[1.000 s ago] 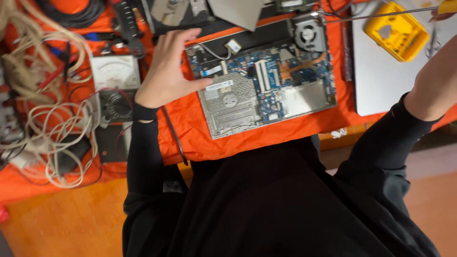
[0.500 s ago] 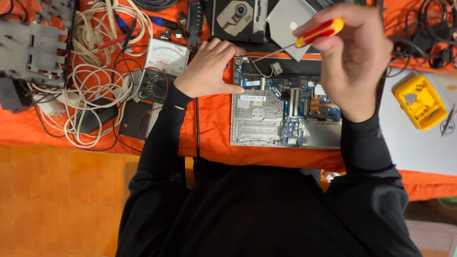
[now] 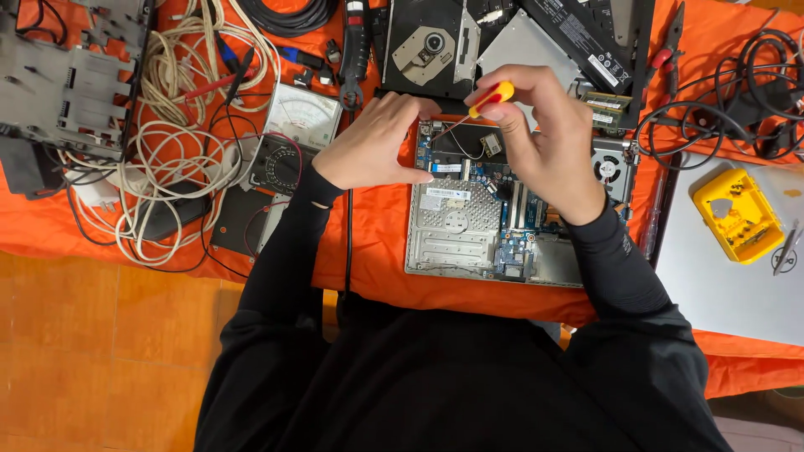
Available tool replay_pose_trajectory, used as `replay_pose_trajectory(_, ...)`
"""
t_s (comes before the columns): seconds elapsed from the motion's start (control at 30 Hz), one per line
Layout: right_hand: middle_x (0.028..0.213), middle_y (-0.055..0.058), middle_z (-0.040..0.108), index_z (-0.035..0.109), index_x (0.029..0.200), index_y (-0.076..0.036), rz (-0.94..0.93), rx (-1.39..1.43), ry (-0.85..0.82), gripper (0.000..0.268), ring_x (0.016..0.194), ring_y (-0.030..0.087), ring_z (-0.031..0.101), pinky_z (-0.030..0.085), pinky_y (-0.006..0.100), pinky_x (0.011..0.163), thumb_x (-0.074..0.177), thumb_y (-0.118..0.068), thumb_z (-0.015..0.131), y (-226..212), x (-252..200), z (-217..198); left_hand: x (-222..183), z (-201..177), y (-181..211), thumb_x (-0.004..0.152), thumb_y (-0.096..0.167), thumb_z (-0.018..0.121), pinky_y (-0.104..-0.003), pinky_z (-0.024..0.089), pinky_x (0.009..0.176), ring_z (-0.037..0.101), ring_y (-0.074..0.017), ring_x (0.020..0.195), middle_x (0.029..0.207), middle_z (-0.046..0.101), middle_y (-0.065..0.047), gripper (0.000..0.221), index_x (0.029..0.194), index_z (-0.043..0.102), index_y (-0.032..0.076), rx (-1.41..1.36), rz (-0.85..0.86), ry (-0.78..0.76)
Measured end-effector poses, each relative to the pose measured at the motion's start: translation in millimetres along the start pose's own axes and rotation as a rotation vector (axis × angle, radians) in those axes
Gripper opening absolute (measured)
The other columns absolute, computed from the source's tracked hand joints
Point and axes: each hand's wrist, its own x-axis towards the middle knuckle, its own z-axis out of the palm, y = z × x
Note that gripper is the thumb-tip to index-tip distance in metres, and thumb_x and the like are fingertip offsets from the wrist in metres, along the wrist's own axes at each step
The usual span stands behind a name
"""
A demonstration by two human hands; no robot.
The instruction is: The person works on a disassembled laptop motherboard on a workbench. They handle a RAM module, probe the board with multimeter test leads, use a hair dryer to heat a small component, and use a screwdriver on the board.
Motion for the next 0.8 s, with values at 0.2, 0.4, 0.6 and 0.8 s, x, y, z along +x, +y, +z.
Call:
replay_pose_trajectory(0.2, 0.110, 0.012, 0.075, 0.057, 0.126, 0.002, -0.009, -0.020, -0.008, 0.018, 0.106, 0.020, 0.077, 0.061, 0.029, 0.095, 0.119, -0.014, 0.061, 1, 0, -1, 1, -1, 2, 0.077, 0.037, 0.091, -0.042, 0.041, 0.108, 0.052, -0.0300, 0.122, 0.128, 0.056, -0.011, 0.079, 0.134, 0.048, 0.001, -0.015, -0.039, -0.018)
replay_pose_trajectory(0.4, 0.112, 0.012, 0.075, 0.057, 0.126, 0.002, -0.033, -0.014, -0.014, 0.018, 0.106, 0.021, 0.077, 0.061, 0.028, 0.093, 0.119, -0.014, 0.063, 6, -1, -1, 2, 1, 0, 0.079, 0.040, 0.092, -0.043, 0.041, 0.107, 0.052, -0.0321, 0.121, 0.127, 0.055, -0.014, 0.079, 0.132, 0.048, 0.000, 0.008, -0.027, -0.035)
replay_pose_trajectory(0.6, 0.117, 0.013, 0.074, 0.061, 0.132, 0.000, -0.062, 0.024, 0.002, 0.023, 0.103, 0.021, 0.076, 0.060, 0.029, 0.089, 0.114, -0.013, 0.067, 8, -1, 7, 2, 2, -1, 0.080, 0.042, 0.090, -0.043, 0.044, 0.102, 0.053, -0.0322, 0.113, 0.123, 0.054, -0.015, 0.079, 0.133, 0.049, 0.001, -0.045, -0.108, -0.077)
replay_pose_trajectory(0.8, 0.106, 0.012, 0.068, 0.068, 0.126, -0.004, -0.275, -0.005, 0.042, 0.026, 0.091, 0.022, 0.067, 0.056, 0.032, 0.081, 0.102, -0.012, 0.075, -6, 13, 10, 5, 1, -1, 0.080, 0.051, 0.089, -0.046, 0.041, 0.102, 0.050, -0.0353, 0.115, 0.119, 0.052, -0.017, 0.086, 0.132, 0.046, -0.002, 0.084, -0.083, -0.054)
